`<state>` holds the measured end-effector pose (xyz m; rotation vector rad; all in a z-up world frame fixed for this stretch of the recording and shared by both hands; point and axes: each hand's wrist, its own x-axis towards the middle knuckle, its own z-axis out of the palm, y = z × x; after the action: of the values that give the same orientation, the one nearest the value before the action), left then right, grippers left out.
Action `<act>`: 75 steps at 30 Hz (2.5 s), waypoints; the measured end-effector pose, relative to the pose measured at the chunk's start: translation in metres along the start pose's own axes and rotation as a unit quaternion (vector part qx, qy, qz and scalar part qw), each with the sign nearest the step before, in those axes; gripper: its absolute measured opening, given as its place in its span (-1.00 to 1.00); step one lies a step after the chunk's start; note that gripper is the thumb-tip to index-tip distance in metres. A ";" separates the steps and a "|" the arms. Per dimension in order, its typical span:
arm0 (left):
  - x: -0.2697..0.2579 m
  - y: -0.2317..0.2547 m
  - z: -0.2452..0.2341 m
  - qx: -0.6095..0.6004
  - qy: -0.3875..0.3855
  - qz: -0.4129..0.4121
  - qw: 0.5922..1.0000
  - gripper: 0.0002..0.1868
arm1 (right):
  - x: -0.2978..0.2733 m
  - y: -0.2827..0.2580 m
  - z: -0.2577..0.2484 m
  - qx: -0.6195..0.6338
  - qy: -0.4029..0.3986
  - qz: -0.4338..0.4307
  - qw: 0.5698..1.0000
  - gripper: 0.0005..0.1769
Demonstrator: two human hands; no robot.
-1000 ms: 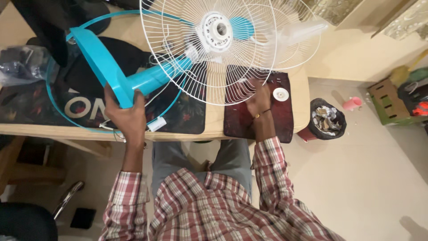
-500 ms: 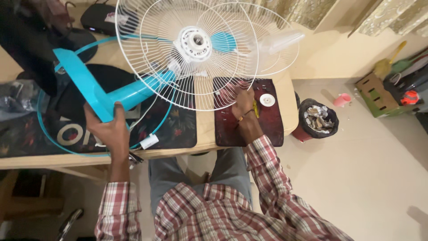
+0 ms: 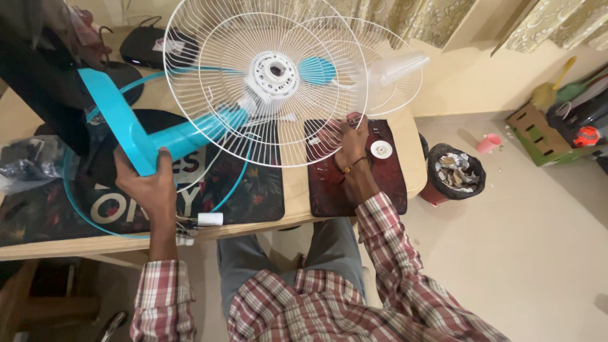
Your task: The person disassembles a table fan by removing the front grille and fan blades. They then open the rear motor housing and manipulate internal wiring and components with their hands.
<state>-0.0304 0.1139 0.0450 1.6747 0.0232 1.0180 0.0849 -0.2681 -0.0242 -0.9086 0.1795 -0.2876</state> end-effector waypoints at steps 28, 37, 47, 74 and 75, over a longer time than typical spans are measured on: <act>-0.071 -0.005 0.003 0.230 0.055 0.245 0.940 -0.01 | 0.003 0.015 -0.052 -0.092 -0.049 0.030 0.994 -0.63; -0.105 0.022 0.054 0.131 -0.061 0.312 0.939 -0.10 | -0.006 0.015 -0.048 -0.105 -0.013 0.030 0.994 -0.66; -0.104 0.033 0.076 0.039 -0.055 0.143 0.987 -0.32 | -0.081 -0.019 -0.064 -0.203 -0.041 -0.051 0.977 -0.44; 0.018 0.041 0.138 0.261 -0.051 0.191 0.945 -0.22 | -0.107 -0.059 -0.045 -0.297 -0.027 -0.212 0.931 -0.15; 0.023 0.034 0.136 0.211 -0.043 0.155 0.964 -0.17 | -0.104 -0.057 -0.040 -0.288 -0.026 -0.187 0.939 -0.11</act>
<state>0.0530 0.0061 0.0853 2.1595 -0.0877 1.2331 -0.0344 -0.2977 -0.0001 -1.5365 0.0362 -0.5820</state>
